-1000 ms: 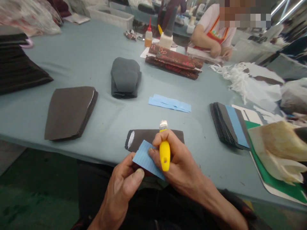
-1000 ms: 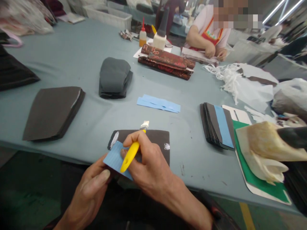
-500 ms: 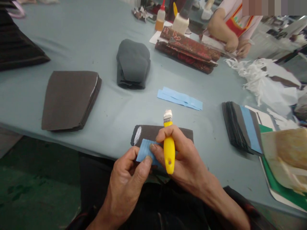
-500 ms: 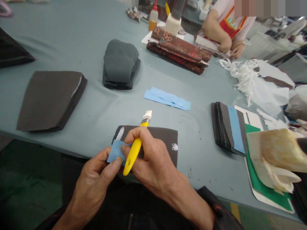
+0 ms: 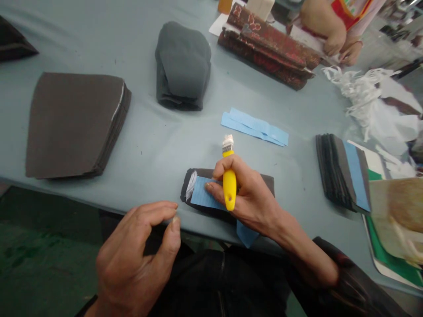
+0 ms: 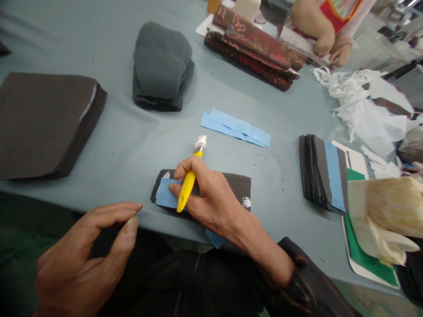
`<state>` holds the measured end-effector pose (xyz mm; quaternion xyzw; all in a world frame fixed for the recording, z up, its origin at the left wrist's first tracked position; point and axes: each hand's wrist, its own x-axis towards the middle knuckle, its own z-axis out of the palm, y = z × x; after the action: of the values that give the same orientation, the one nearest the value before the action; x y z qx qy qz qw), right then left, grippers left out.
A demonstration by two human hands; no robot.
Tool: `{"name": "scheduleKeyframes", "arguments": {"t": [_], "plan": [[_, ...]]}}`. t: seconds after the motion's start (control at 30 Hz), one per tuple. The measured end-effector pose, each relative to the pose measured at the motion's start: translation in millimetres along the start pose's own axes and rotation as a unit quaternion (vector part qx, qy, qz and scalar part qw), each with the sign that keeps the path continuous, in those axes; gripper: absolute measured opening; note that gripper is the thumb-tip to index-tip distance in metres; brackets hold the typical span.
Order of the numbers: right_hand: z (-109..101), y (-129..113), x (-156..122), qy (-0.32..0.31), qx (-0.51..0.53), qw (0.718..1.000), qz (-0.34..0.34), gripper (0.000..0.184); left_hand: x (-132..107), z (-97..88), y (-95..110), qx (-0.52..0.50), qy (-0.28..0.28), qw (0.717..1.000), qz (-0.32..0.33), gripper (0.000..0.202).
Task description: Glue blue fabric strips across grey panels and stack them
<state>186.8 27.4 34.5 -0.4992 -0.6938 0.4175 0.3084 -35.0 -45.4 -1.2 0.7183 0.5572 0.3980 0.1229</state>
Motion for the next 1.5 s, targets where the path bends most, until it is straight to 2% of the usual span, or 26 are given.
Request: {"name": "scheduleKeyframes", "arguments": {"t": [0.17,0.37,0.5,0.93,1.23,1.5], "plan": [[6,9,4,-0.009,-0.009,1.0,0.003,0.016,0,2.8,-5,0.007,-0.015,1.0,0.017,0.009],[9,16,6,-0.01,-0.025,1.0,0.001,0.018,3,2.9,-7,0.031,-0.039,0.999,-0.008,0.012],[10,16,7,-0.009,-0.033,0.999,0.01,0.019,7,0.8,-8,0.044,-0.053,0.997,-0.018,0.018],[14,13,7,-0.001,-0.059,0.998,0.034,0.018,10,4.4,-12,0.026,-0.08,0.996,0.01,0.017],[14,12,9,-0.003,-0.078,0.997,0.022,0.017,11,3.4,-17,0.014,-0.106,0.993,0.058,0.027],[14,13,9,-0.005,-0.085,0.996,0.019,0.018,16,3.1,-16,0.079,-0.125,0.982,0.119,0.03]]}}
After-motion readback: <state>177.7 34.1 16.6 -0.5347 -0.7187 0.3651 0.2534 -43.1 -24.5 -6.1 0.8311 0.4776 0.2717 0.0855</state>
